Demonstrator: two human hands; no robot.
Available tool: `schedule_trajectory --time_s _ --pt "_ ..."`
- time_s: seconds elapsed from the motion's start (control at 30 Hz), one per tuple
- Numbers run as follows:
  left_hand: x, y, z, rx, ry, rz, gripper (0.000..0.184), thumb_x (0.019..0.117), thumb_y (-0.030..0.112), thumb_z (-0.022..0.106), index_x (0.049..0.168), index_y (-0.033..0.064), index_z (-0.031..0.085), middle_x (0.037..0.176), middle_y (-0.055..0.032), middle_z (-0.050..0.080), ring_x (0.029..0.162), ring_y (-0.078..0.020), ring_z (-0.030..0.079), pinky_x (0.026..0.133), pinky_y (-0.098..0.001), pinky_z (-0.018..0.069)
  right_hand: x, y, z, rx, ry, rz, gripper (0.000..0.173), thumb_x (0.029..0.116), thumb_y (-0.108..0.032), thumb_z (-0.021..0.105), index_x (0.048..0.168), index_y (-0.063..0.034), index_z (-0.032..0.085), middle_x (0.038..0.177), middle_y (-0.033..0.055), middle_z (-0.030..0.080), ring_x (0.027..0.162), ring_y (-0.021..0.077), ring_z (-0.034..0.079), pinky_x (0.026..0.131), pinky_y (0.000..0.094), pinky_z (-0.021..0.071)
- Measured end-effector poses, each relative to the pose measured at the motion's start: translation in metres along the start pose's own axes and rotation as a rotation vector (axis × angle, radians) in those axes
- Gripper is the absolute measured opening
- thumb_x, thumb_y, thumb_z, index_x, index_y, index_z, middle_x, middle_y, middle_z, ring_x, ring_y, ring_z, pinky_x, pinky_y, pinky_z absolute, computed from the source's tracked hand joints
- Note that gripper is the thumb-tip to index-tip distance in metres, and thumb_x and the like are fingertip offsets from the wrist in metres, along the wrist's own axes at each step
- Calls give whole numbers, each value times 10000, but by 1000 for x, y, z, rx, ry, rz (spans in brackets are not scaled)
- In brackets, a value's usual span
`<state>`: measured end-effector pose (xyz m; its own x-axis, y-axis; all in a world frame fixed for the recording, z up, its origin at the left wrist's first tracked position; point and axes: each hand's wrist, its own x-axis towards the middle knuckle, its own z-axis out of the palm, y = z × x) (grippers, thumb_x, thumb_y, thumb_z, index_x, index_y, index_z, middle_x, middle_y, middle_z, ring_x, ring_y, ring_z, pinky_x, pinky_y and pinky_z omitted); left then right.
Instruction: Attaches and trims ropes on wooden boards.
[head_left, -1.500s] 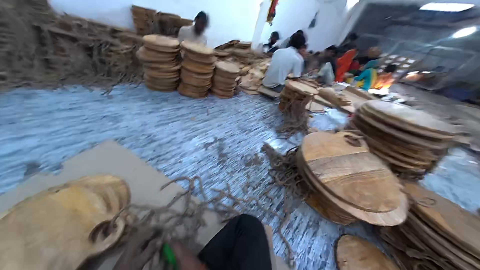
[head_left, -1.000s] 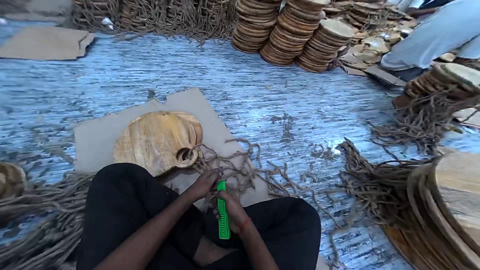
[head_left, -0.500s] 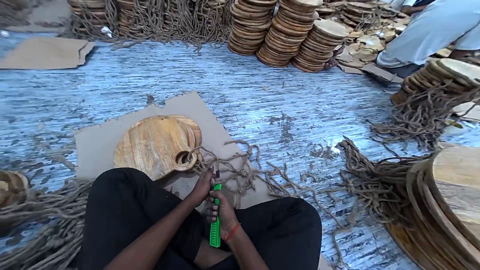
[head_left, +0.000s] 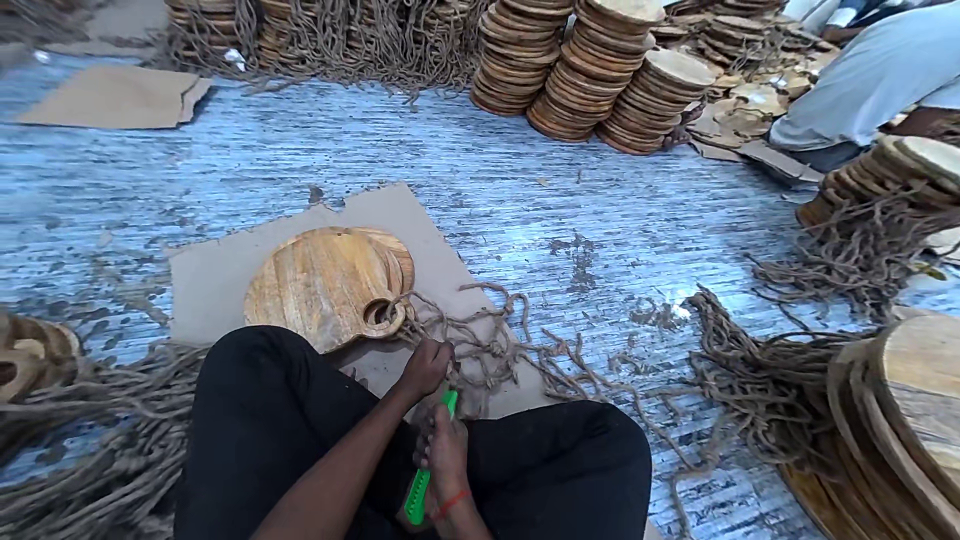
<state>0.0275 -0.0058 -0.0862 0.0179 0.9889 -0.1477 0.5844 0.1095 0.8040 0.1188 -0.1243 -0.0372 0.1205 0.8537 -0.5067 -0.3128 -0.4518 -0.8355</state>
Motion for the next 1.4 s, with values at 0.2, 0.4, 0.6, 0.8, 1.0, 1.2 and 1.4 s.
schedule_trajectory --time_s 0.2,0.4,0.6,0.8,1.0,1.2,1.4 --pt "19 29 -26 -232 -11 -141 525 1129 313 285 1074 -58 652 861 -171 612 770 -264 599 765 -461 516 19 -69 -86 102 209 -160 328 1096 -156 415 786 -91 501 511 -71 403 389 26 372 387 184 354" --pt "-15 40 3 -596 -137 -323 533 1136 388 259 1025 -8 597 612 -29 547 492 -116 531 500 -272 488 71 -30 -64 -370 -133 -299 587 838 -200 812 1328 31 583 935 74 686 738 110 634 693 299 555" --pt "-14 28 -5 -331 -115 -229 495 1137 321 294 1094 -62 604 731 -75 600 591 -147 594 586 -337 552 79 -32 -42 -477 -80 -276 342 865 -210 813 1074 30 689 896 122 676 779 177 630 770 370 540" --pt "0 12 -2 -364 72 -137 496 1129 352 309 1063 -43 601 678 -40 617 527 -116 595 505 -300 526 80 -61 -79 -228 128 -244 252 916 -175 753 1064 11 670 779 59 680 623 113 633 619 291 553" --pt "9 19 -36 -362 131 -53 209 1025 180 609 1118 -6 588 786 -58 562 570 -113 500 523 -300 449 90 -123 -158 -109 347 -248 257 996 -198 683 1164 -6 654 885 82 702 630 125 614 573 282 519" --pt "15 11 -83 -320 222 -6 173 1021 121 624 1137 -7 635 737 -57 594 513 -105 505 474 -276 450 123 -155 -239 -107 565 -164 294 1001 -259 681 1178 -30 633 916 43 710 607 74 571 514 240 444" --pt "20 5 -115 -424 521 -24 188 1053 124 553 1167 -25 573 808 -18 564 595 -33 544 572 -198 496 133 -148 -235 -103 608 -94 237 1038 -247 608 1186 -62 586 873 31 650 528 60 468 461 228 387"
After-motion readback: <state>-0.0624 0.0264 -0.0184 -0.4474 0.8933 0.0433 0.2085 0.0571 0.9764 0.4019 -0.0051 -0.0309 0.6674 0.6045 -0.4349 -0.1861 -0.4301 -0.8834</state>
